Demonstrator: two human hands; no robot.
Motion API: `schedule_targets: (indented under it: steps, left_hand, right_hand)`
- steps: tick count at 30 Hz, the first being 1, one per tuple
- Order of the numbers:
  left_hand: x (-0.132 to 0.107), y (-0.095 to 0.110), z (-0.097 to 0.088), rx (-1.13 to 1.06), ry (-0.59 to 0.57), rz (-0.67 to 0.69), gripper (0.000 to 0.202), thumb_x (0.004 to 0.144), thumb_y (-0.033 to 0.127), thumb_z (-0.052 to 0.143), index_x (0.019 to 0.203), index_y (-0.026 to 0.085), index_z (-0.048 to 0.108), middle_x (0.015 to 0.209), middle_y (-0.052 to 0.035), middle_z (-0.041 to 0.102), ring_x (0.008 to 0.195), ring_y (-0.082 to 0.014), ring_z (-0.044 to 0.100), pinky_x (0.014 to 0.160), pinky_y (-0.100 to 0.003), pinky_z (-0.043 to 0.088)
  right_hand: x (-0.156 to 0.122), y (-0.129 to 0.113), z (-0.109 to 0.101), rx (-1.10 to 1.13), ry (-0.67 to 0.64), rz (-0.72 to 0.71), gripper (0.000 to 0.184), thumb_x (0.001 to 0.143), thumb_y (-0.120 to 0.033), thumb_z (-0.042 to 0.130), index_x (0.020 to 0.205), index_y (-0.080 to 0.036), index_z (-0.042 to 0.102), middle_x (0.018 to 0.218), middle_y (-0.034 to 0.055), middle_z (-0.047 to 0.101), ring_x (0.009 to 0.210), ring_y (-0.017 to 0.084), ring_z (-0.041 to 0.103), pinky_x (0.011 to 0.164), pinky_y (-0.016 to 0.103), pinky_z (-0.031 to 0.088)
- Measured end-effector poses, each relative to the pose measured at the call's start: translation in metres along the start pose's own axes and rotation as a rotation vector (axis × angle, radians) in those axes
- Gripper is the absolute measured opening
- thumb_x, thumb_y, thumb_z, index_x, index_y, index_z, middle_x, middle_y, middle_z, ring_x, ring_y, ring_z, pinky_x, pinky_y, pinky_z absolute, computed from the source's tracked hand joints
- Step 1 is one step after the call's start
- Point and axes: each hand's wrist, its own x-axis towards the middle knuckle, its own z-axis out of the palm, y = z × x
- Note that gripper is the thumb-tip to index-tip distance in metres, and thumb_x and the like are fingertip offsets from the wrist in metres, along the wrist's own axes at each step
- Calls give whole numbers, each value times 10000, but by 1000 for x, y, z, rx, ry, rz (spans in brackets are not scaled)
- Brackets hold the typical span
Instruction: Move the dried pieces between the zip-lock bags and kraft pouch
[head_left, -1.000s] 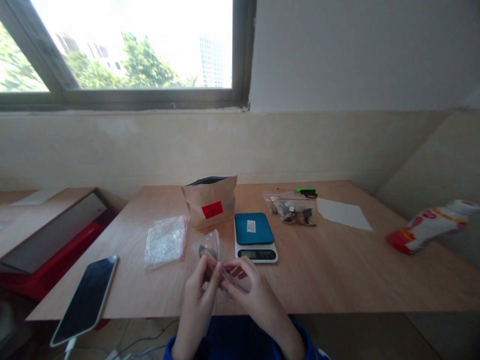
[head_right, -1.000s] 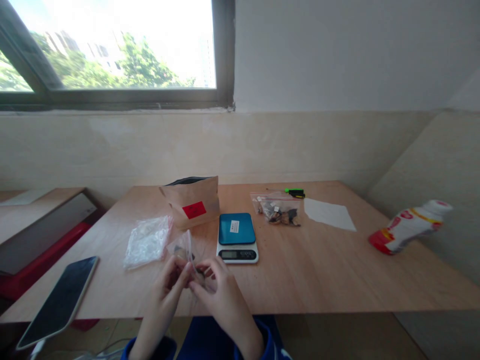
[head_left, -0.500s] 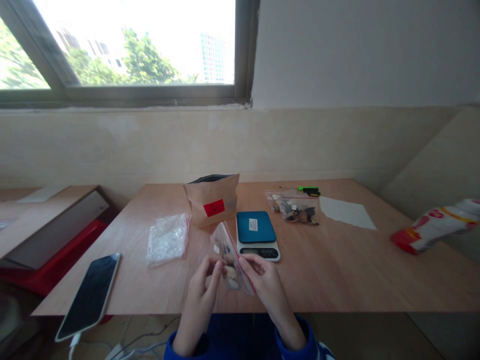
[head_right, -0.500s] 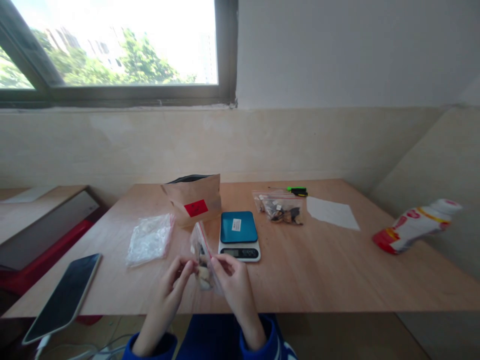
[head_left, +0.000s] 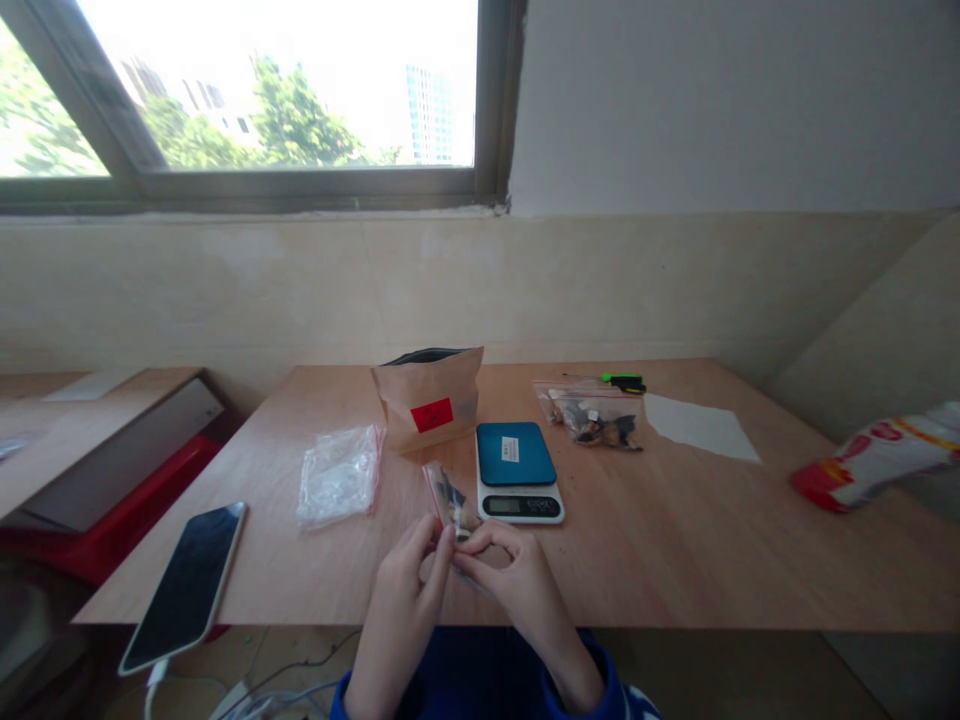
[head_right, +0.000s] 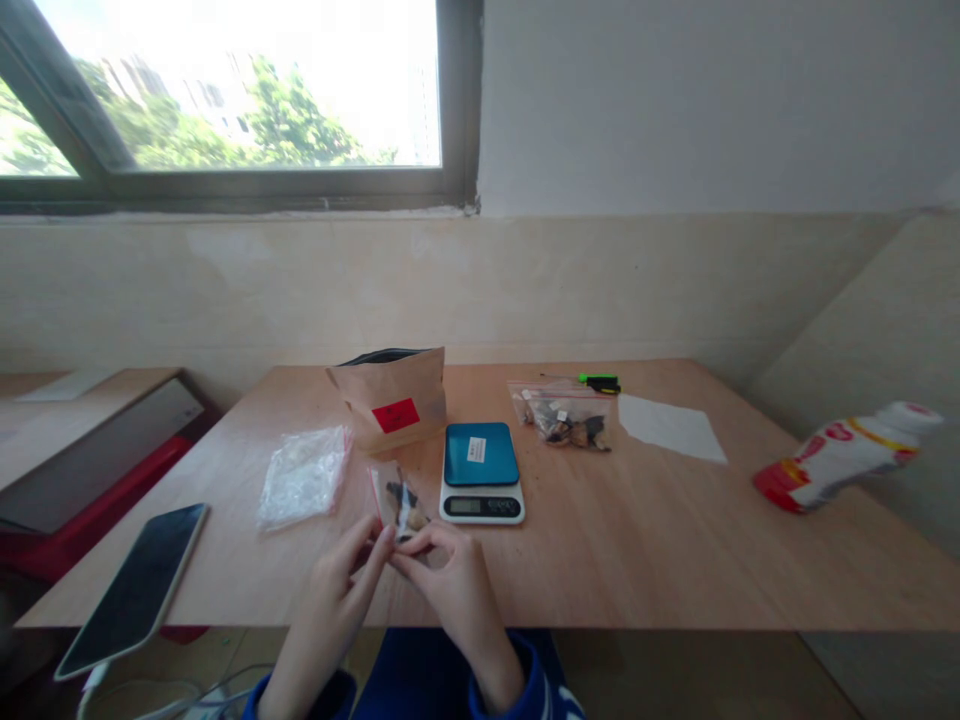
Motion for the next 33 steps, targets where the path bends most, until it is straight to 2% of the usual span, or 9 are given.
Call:
schedule_targets:
  steps: [6, 8, 12, 18, 20, 23, 25, 29, 33]
  left_hand:
    - [-3, 0, -4, -80, -69, -10, 232, 928, 381, 447, 902, 211, 603, 903, -45, 666, 818, -182, 614, 736, -258, 473]
    - [-5, -3, -3, -74, -67, -20, 240, 926, 384, 447, 887, 211, 608, 886, -47, 667, 797, -182, 613, 732, -261, 473]
    - [-5, -9, 0, 38, 23, 18, 233, 902, 371, 474, 804, 207, 608, 785, -36, 649, 717, -176, 598, 668, -258, 453]
    - [-1, -7, 2, 211, 135, 148, 244, 852, 296, 494, 630, 205, 536, 637, -19, 568, 609, -158, 514, 564, -242, 386]
    - [-2, -6, -1, 230, 142, 167, 241, 844, 272, 494, 614, 205, 522, 623, -15, 549, 606, -155, 500, 559, -239, 370]
    - [-7, -7, -8, 234, 124, 161, 275, 851, 264, 491, 582, 203, 481, 589, -3, 501, 601, -150, 481, 558, -237, 353]
    - [-12, -8, -12, 187, 78, 116, 295, 870, 302, 490, 593, 202, 486, 600, -5, 512, 612, -151, 494, 564, -240, 360]
    - [-14, -11, -10, -64, 22, 6, 331, 923, 411, 433, 689, 200, 535, 691, -14, 559, 683, -156, 553, 660, -257, 427]
    - [-5, -30, 2, -417, 196, -104, 387, 892, 546, 436, 895, 198, 606, 961, -68, 643, 958, -211, 606, 871, -339, 466]
  right_hand:
    - [3, 6, -2, -9, 18, 52, 247, 710, -358, 745, 619, -160, 627, 618, -4, 636, 649, 148, 595, 641, 264, 466]
    - [4, 8, -3, 38, 10, 43, 273, 734, -384, 720, 631, -162, 600, 606, -16, 605, 621, 128, 569, 605, 241, 457]
    - [4, 5, -3, 141, -18, 26, 298, 777, -435, 673, 679, -166, 591, 618, -16, 598, 591, 113, 553, 559, 217, 450]
    - [1, 0, 6, 78, 99, -10, 291, 764, -437, 682, 666, -167, 634, 620, 8, 622, 593, 138, 576, 558, 236, 470]
    - [3, 5, 3, 43, 212, -9, 307, 775, -454, 667, 668, -169, 626, 610, 9, 621, 578, 142, 579, 552, 241, 470]
    - [8, 14, -15, -10, 535, -7, 335, 766, -485, 669, 667, -173, 601, 615, 16, 631, 594, 156, 599, 587, 258, 480]
    - [11, 18, -28, 12, 628, -6, 342, 741, -495, 693, 686, -170, 602, 648, 30, 655, 642, 178, 632, 635, 277, 495]
    - [11, 11, -32, 95, 557, 22, 353, 725, -506, 709, 734, -167, 608, 667, 43, 672, 652, 192, 651, 648, 297, 512]
    - [11, -3, -16, 277, 497, 68, 372, 692, -520, 734, 721, -183, 580, 624, 4, 631, 605, 171, 642, 637, 301, 536]
